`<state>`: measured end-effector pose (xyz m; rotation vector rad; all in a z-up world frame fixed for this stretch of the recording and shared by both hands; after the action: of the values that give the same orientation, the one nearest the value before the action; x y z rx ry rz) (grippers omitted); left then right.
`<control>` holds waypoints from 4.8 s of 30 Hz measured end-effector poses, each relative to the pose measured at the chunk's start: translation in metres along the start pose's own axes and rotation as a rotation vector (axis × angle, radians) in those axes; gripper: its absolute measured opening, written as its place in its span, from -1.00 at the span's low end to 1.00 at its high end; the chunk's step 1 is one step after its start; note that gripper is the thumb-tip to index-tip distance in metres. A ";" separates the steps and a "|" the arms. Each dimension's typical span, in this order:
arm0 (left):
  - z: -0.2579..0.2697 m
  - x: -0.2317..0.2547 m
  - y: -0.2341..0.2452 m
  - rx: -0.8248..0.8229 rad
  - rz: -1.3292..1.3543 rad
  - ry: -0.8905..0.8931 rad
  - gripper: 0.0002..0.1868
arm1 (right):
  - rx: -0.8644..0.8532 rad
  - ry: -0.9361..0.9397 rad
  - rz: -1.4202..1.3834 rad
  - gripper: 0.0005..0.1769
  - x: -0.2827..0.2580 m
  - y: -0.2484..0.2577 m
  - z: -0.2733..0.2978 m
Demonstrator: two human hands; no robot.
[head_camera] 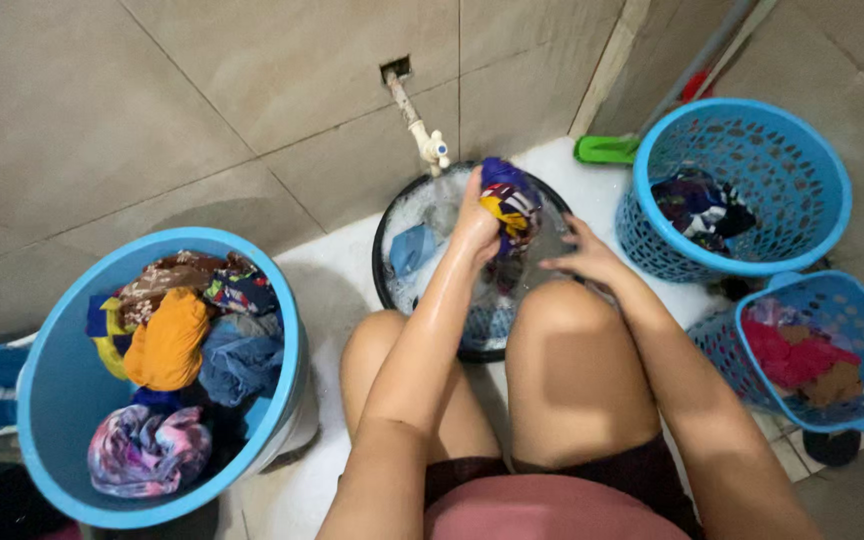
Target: The person washes various pieces of clothing by hand in a black basin filled with soapy water. They scrub, rinse, and wring out items including a dark shirt, a purple garment, a pink cloth, and a brown towel, then place them into a blue laundry basket.
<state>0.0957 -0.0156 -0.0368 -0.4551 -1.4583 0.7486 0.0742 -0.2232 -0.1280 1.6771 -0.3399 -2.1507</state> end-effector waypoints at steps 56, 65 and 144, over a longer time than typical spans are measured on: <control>-0.112 -0.167 0.107 -0.547 -0.913 0.347 -0.73 | 0.219 1.191 0.606 -0.84 -0.204 -0.099 0.114; -0.119 -0.190 0.112 -0.663 -1.263 0.105 -0.75 | 0.005 1.160 0.723 -0.84 -0.169 -0.133 0.088; -0.042 0.021 0.278 0.671 -1.320 -0.235 -0.17 | 0.589 0.538 0.322 -0.51 -0.043 -0.088 -0.094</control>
<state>0.0865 0.2001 -0.2179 1.0711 -1.2643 0.1455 0.1599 -0.1203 -0.1512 2.2334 -1.0633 -1.3628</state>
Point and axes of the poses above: each hand's wrist, its own z-axis away from the middle knuckle, its own y-axis out of the back of the hand, x = y × z, the point moved 10 cm from there along -z, towards the middle knuckle, and after that the axes turned 12 degrees about x, right-handed, at the moved point
